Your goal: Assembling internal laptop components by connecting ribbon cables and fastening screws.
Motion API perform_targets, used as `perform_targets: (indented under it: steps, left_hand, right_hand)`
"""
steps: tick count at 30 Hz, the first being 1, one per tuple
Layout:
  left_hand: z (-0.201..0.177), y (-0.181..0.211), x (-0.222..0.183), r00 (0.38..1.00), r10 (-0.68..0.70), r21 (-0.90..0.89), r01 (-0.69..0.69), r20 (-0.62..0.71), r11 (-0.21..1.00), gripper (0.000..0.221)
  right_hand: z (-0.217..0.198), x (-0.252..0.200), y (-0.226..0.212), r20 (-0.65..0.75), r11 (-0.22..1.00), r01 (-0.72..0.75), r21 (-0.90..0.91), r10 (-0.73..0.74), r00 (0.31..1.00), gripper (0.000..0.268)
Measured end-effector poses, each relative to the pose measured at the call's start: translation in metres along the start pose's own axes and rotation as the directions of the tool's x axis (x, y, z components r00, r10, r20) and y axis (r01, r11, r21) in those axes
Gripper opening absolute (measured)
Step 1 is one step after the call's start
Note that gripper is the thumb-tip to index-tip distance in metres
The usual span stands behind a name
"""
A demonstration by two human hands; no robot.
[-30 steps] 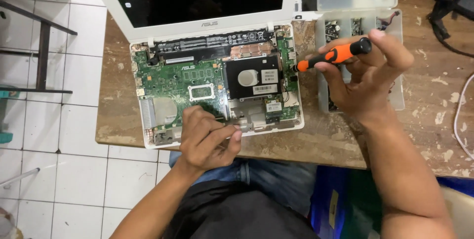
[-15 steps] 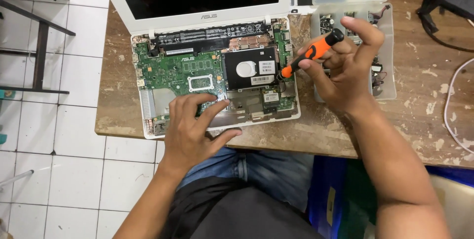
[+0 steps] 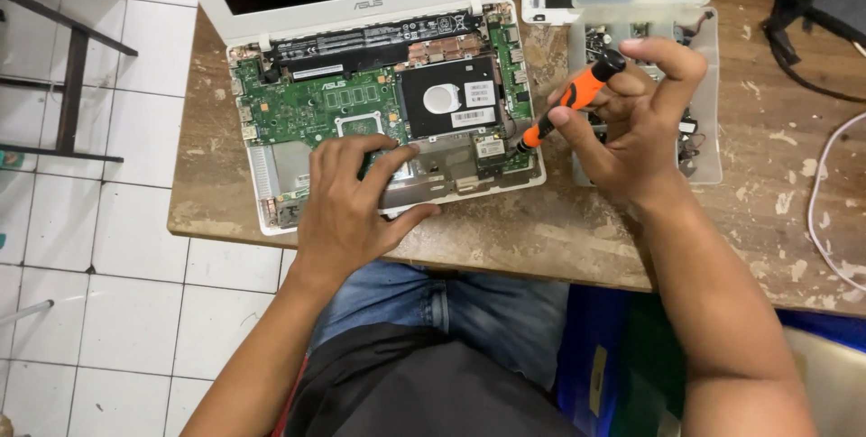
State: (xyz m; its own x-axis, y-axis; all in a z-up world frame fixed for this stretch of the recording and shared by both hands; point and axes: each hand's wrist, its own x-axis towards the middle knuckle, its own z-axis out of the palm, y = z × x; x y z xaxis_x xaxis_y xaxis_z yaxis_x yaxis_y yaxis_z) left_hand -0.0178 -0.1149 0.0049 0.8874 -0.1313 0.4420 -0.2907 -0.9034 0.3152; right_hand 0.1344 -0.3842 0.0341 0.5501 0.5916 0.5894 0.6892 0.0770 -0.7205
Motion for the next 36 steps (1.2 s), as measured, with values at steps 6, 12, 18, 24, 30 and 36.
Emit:
perform_targets:
  steps: [6,12,18,24,30,36]
  left_hand:
    - [-0.007,-0.010,0.002,0.994,0.045,-0.275,-0.070,-0.097,0.959,0.059]
    - [-0.019,-0.023,-0.030,0.961,-0.137,-0.050,0.128,-0.241,0.990,0.054]
    - [-0.038,-0.037,-0.056,0.948,-0.193,-0.056,0.185,-0.252,0.981,0.061]
    - [-0.027,-0.045,-0.068,0.942,-0.154,-0.076,0.137,-0.298,0.988,0.038]
    - [-0.024,-0.042,-0.064,0.917,-0.256,-0.115,0.231,-0.305,0.966,0.040]
    - [-0.023,-0.044,-0.052,0.893,-0.388,-0.119,0.370,-0.229,0.921,0.050]
  right_hand:
    - [0.005,-0.003,-0.006,-0.064,0.996,-0.080,-0.032,0.077,0.995,0.057]
    - [0.009,-0.007,-0.005,-0.057,0.992,-0.039,-0.118,0.033,0.998,0.058]
    - [0.014,-0.001,-0.004,0.006,0.998,-0.005,-0.068,0.005,1.000,0.061]
    - [0.014,-0.007,-0.002,-0.016,0.990,-0.075,-0.123,0.073,0.997,0.061]
    - [0.020,-0.007,0.000,-0.059,0.993,-0.054,-0.104,0.048,0.997,0.060]
    - [0.030,0.013,-0.012,-0.070,0.997,-0.042,-0.068,0.037,0.997,0.059]
